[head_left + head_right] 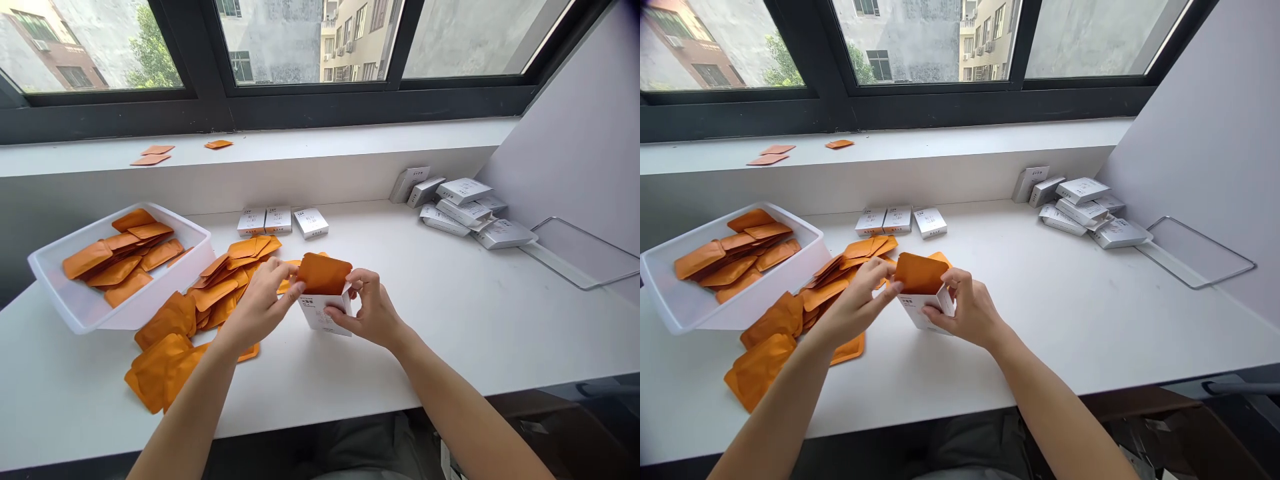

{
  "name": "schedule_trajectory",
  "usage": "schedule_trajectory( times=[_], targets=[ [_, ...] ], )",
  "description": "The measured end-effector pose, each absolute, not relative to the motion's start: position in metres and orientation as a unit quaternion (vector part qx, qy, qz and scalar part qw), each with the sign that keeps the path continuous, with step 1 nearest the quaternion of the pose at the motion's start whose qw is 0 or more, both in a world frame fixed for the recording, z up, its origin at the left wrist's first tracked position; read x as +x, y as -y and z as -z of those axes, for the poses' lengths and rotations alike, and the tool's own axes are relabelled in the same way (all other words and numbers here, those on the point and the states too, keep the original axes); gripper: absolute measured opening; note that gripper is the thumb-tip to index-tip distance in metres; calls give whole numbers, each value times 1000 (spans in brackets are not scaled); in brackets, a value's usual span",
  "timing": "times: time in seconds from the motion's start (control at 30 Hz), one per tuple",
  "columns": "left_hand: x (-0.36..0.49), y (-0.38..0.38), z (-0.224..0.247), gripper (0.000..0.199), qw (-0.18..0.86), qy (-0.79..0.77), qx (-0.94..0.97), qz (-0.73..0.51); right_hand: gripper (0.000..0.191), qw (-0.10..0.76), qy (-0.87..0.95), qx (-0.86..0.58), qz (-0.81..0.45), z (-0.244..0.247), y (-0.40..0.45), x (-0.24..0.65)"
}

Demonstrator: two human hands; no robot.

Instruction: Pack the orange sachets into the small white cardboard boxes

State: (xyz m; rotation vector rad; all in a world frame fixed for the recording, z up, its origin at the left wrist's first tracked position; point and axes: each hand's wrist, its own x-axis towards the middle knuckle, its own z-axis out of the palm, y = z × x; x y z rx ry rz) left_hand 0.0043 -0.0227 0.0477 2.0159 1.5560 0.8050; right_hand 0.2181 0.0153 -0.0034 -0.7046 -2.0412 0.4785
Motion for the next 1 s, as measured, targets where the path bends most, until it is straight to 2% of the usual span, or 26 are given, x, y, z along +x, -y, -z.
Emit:
schedule_trajectory(
  times=[0.27, 0.4, 0.5, 0.63, 0.87, 1.0],
  targets=[
    [6, 20, -38, 28, 161, -593, 731, -296, 49, 449, 825, -271, -211, 5, -15, 218],
    [6, 27, -42, 24, 28, -600, 751, -274, 48, 438, 824, -288, -214, 4, -14, 218],
    [7, 30, -45, 21, -41, -589, 730, -343, 49, 426, 828, -305, -201, 4, -12, 218],
    [7, 27, -44, 13, -69, -522, 765, -369, 47, 424, 832, -304, -187, 3, -11, 218],
    [4, 31, -42, 6, -143, -451, 823, -315, 46, 427, 825, -309, -203, 3, -13, 219],
    [7, 33, -41, 14, -139, -451, 831, -294, 47, 439, 823, -301, -198, 4, -16, 219]
  ],
)
